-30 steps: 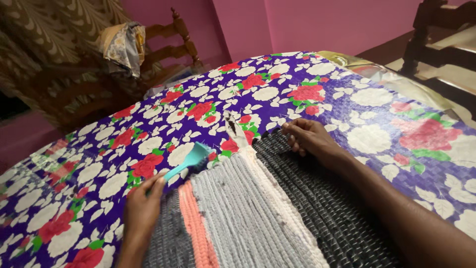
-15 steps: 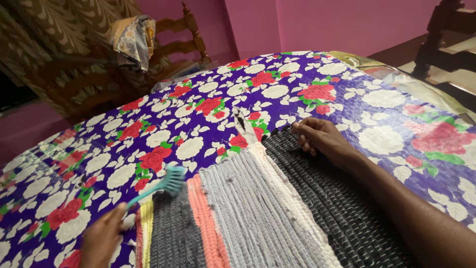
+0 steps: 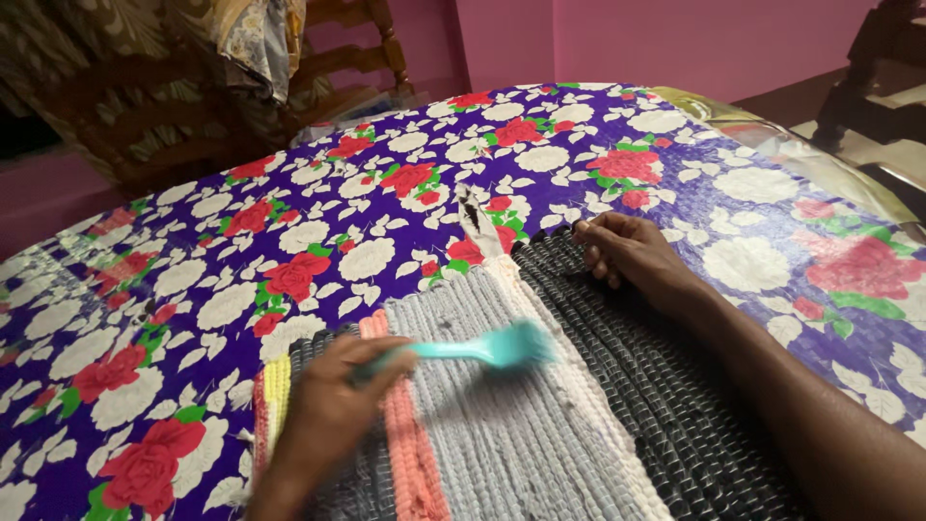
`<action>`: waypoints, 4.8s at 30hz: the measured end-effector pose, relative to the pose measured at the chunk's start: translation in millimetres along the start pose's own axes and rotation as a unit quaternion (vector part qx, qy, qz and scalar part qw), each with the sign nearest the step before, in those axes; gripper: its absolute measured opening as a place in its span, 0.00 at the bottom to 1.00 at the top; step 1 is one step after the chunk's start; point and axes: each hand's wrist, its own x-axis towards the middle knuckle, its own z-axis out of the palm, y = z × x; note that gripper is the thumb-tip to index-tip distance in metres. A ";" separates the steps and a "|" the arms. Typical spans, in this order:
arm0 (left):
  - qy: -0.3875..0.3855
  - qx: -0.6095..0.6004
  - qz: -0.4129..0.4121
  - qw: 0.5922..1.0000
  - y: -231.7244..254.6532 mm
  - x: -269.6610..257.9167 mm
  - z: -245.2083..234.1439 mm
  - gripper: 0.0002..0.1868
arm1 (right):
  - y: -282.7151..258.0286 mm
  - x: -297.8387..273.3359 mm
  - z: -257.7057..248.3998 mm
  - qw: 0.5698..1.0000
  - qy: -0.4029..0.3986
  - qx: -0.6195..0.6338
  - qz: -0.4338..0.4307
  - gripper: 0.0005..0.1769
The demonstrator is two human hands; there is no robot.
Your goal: The person uses a light blue brush to clean a multi-colored woven mat placed on a floral-patterned table. They repeatedly brush the mat's surface in a back-and-forth motion to remove debris.
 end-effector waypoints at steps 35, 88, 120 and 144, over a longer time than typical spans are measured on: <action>-0.060 -0.014 -0.006 0.998 12.8 -6.0 0.6 0.15 | -1.0 -1.3 2.0 0.999 -0.005 -0.040 0.006 0.17; 0.268 0.021 -0.140 0.953 -111.0 -4.9 -80.2 0.22 | -0.9 0.6 3.1 0.997 -0.009 -0.076 0.009 0.17; 0.013 -0.037 0.186 0.982 -9.5 -7.7 6.0 0.19 | 2.8 3.4 0.3 0.991 -0.003 -0.134 0.000 0.18; 0.054 -0.052 0.063 0.995 -16.3 -1.9 -2.4 0.15 | -4.1 -3.0 6.5 0.994 -0.002 -0.111 0.009 0.16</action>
